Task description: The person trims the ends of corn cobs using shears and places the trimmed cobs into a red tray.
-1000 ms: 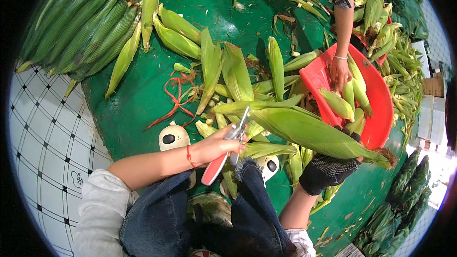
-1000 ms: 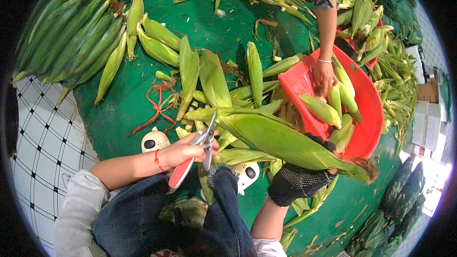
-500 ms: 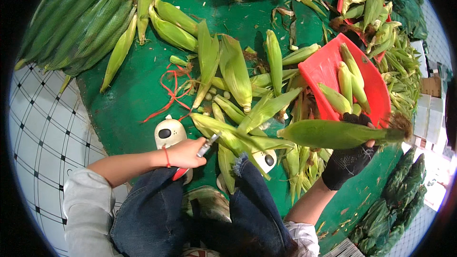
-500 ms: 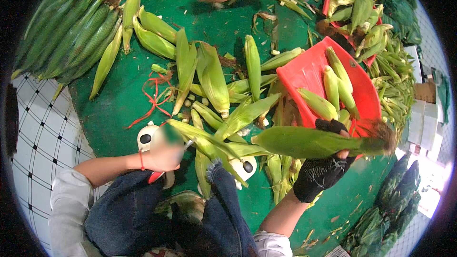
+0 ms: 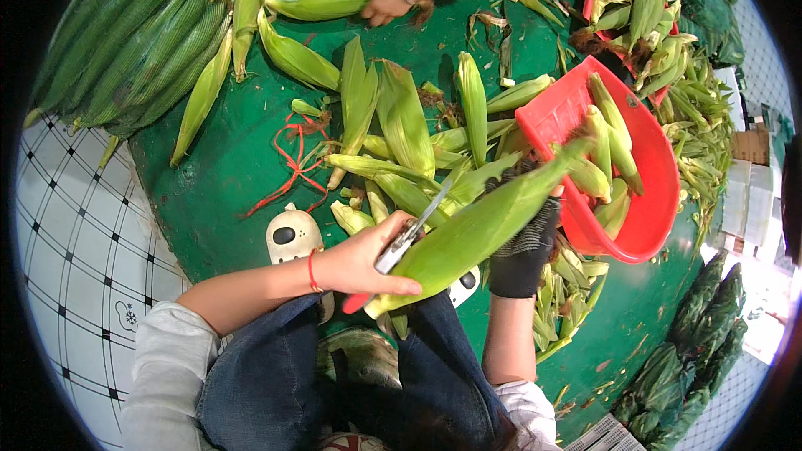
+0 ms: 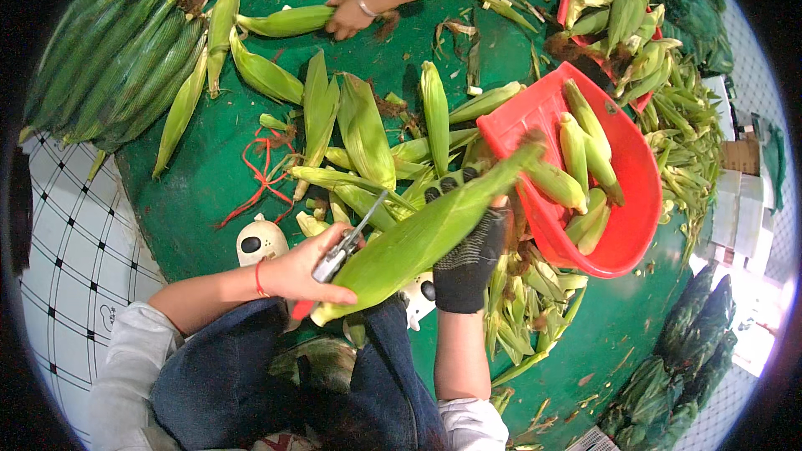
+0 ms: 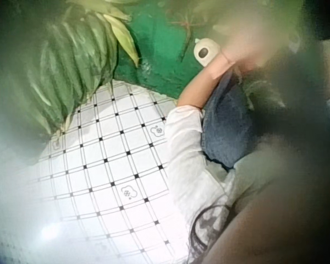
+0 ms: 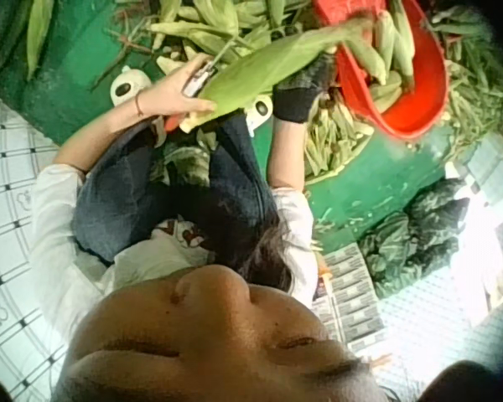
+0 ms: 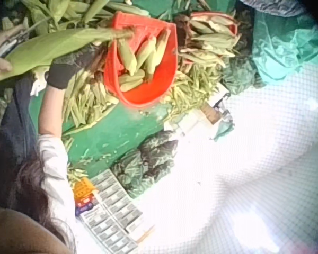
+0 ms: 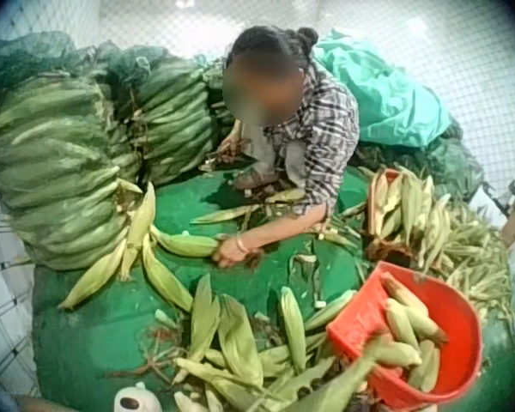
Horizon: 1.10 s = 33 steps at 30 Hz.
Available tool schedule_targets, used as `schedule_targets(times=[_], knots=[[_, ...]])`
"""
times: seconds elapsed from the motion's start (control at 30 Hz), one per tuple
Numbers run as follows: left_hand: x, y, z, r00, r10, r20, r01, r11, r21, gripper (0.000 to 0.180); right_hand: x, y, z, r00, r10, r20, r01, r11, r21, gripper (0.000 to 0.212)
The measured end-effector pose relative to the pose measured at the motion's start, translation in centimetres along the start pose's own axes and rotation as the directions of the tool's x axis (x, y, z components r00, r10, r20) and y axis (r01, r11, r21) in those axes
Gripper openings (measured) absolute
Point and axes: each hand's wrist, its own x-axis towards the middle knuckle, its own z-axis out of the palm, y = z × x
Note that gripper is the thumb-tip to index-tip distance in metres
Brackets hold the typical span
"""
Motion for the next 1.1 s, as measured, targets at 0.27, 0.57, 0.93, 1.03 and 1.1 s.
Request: schedule_targets(times=[0.27, 0.57, 0.93, 1.03, 1.1], knots=[[-0.6, -0.7, -0.1, 0.983, -0.164, -0.083, 0.179, 0.954, 0.239, 0.066, -1.4, 4.2, -4.4, 0.965, 0.094, 0.245, -0.023, 0.960, -0.278, 0.080], [1.9, 3.8, -4.1, 0.942, 0.332, 0.047, -0.265, 0.654, 0.709, 0.068, -1.2, -1.3, -0.5, 0.856, 0.036, 0.516, 0.517, -0.056, -0.854, 0.059], [1.7, 1.2, -6.4, 0.947, -0.106, -0.302, 0.229, 0.883, 0.409, 0.042, -2.4, -0.2, -1.3, 0.849, 0.250, 0.465, 0.470, 0.043, -0.881, 0.062], [1.8, 2.6, -3.0, 0.960, -0.123, -0.252, 0.082, 0.982, -0.169, 0.052, -2.6, 0.8, -2.2, 0.791, 0.165, 0.589, 0.605, -0.064, -0.794, 0.065], [2.0, 3.8, -2.2, 0.964, -0.090, -0.251, 0.045, 0.983, -0.178, 0.047, -3.1, 1.3, -1.3, 0.768, 0.174, 0.616, 0.636, -0.099, -0.765, 0.064]])
